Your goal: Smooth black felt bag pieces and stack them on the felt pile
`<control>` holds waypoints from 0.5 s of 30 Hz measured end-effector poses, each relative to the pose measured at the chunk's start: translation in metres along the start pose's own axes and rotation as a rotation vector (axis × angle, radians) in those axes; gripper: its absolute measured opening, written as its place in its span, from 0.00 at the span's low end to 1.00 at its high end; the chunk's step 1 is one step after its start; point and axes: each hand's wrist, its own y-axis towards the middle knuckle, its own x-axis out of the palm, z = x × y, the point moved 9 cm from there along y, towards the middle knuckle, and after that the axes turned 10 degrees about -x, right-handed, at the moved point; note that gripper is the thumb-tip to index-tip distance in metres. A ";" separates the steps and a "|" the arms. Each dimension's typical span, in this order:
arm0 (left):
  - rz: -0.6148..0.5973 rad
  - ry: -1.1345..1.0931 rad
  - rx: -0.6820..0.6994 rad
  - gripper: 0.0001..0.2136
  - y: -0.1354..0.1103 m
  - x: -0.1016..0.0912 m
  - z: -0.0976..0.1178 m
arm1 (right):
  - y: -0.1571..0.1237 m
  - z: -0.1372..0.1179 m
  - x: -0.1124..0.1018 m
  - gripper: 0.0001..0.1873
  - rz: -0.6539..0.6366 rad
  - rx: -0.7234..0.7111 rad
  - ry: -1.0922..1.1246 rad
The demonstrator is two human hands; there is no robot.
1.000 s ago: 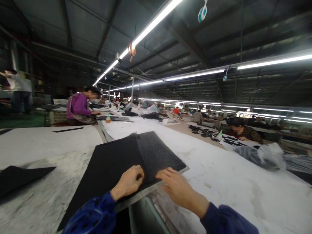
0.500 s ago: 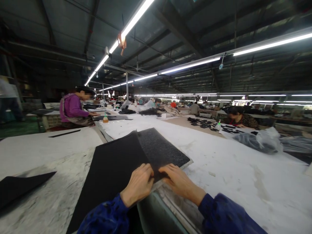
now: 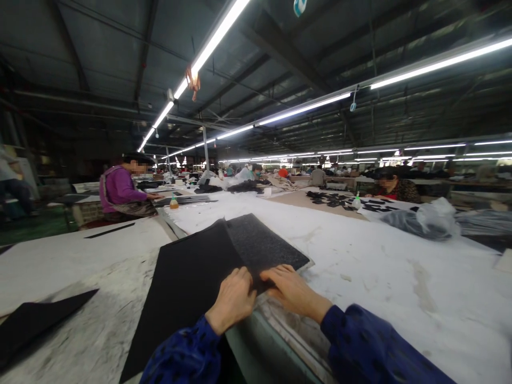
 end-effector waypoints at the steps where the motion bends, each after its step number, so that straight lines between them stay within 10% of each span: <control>1: -0.008 0.032 0.001 0.05 0.001 0.001 0.002 | 0.000 0.000 0.000 0.18 0.000 0.000 -0.002; 15: 0.001 -0.356 -0.168 0.08 0.013 -0.001 -0.027 | -0.002 0.002 -0.003 0.17 0.047 0.006 0.079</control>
